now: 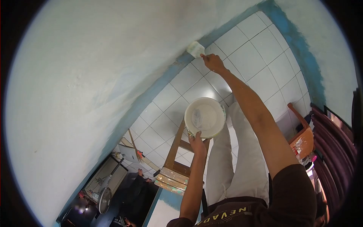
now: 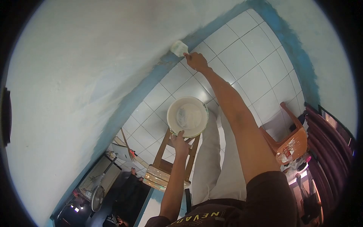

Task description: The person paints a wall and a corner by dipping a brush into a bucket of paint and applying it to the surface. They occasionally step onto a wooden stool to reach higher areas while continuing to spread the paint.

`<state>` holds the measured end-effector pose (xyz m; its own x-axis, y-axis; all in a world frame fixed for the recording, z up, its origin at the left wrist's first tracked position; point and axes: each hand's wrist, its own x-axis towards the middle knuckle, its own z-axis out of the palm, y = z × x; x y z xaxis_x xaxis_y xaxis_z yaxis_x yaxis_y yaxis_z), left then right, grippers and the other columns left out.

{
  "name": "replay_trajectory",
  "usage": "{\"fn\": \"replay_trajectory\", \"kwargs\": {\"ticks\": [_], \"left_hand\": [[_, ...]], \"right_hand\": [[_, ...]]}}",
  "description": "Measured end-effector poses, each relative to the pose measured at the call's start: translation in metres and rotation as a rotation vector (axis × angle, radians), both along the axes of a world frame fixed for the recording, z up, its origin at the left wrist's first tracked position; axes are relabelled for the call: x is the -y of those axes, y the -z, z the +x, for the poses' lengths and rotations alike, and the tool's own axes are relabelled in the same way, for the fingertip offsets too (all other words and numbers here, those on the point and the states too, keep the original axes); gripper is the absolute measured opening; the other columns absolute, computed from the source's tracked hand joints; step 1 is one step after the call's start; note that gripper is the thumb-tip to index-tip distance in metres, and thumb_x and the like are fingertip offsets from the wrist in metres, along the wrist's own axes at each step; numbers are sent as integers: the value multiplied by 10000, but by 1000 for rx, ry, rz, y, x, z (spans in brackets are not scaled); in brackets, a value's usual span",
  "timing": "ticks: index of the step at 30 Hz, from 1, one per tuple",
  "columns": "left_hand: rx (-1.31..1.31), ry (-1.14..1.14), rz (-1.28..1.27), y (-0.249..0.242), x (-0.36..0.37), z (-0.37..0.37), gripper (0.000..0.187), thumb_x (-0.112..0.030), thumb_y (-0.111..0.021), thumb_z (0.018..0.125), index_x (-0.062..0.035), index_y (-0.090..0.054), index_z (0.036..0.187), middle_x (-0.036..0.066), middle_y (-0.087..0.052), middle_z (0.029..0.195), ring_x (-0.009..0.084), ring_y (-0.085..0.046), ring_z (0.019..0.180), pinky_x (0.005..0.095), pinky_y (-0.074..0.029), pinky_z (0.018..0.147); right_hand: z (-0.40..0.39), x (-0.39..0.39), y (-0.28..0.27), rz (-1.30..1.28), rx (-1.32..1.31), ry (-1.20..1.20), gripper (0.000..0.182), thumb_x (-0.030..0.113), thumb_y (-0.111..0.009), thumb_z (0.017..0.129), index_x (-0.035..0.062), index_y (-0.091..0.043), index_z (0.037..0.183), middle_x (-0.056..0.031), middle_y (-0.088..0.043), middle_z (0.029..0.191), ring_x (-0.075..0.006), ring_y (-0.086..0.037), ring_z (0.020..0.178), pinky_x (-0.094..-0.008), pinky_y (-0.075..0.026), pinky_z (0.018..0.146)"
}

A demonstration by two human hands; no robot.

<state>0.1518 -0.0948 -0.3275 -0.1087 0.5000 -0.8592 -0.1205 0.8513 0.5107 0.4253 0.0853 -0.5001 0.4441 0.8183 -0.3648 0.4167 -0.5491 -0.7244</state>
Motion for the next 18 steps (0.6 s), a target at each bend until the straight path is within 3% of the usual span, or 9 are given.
{"fn": "replay_trajectory", "kwargs": {"ticks": [4, 6, 9, 10, 12, 13, 15, 18], "left_hand": [[-13, -4, -6, -7, 0, -2, 537, -45, -548, 884, -9, -331, 1375, 184, -447, 1334, 332, -546, 1179, 487, -622, 831], [-16, 10, -11, -9, 5, -10, 538, -47, -547, 884, -4, -328, 1374, 193, -453, 1328, 333, -557, 1167, 481, -627, 822], [4, 39, 6, -22, -3, -5, 532, -49, -541, 886, 9, -325, 1369, 209, -463, 1316, 335, -579, 1143, 471, -637, 801], [9, 57, 13, -28, -4, -6, 524, -50, -535, 888, 17, -326, 1365, 216, -467, 1309, 337, -590, 1132, 466, -642, 789], [64, 57, 67, -29, -6, -10, 501, -53, -534, 890, 31, -344, 1347, 220, -476, 1299, 336, -607, 1113, 464, -645, 773], [56, 83, 67, -30, -10, -11, 505, -57, -538, 892, 34, -344, 1349, 218, -476, 1298, 336, -608, 1107, 464, -645, 773], [40, 106, 61, -30, -14, -17, 509, -62, -542, 893, 38, -343, 1352, 216, -476, 1297, 336, -610, 1101, 463, -645, 774], [29, 104, 71, -22, -15, -22, 527, -69, -555, 892, 43, -345, 1362, 211, -473, 1296, 328, -593, 1120, 456, -646, 772]], "right_hand": [[2, -28, -41, -83, -41, 28, 579, 430, -463, 983, -57, -671, 749, -275, -635, 682, -449, -640, 695, -516, -512, 698], [-3, -25, -93, 86, 20, 33, 573, 399, -502, 968, -60, -649, 657, -274, -620, 636, -448, -633, 641, -508, -503, 656], [1, -8, -217, 87, -168, 59, 573, 396, -558, 961, -50, -607, 604, -203, -524, 488, -325, -559, 454, -438, -461, 532], [1, -2, -249, 93, -152, 54, 573, 396, -558, 961, -50, -607, 604, -203, -524, 488, -325, -559, 454, -438, -461, 532], [2, 8, -297, 232, -160, 25, 562, 397, -560, 978, -37, -586, 621, -129, -444, 440, -216, -458, 399, -383, -401, 471], [4, 10, -315, 237, -156, 20, 562, 397, -560, 978, -37, -586, 621, -129, -444, 440, -216, -458, 399, -383, -401, 471], [4, 14, -335, 445, -177, 54, 524, 370, -549, 998, -26, -582, 655, -93, -380, 424, -168, -389, 394, -368, -343, 444], [13, 0, -298, 434, -188, 68, 450, 344, -549, 1005, -20, -622, 751, -87, -403, 465, -119, -408, 426, -339, -341, 448]]}}
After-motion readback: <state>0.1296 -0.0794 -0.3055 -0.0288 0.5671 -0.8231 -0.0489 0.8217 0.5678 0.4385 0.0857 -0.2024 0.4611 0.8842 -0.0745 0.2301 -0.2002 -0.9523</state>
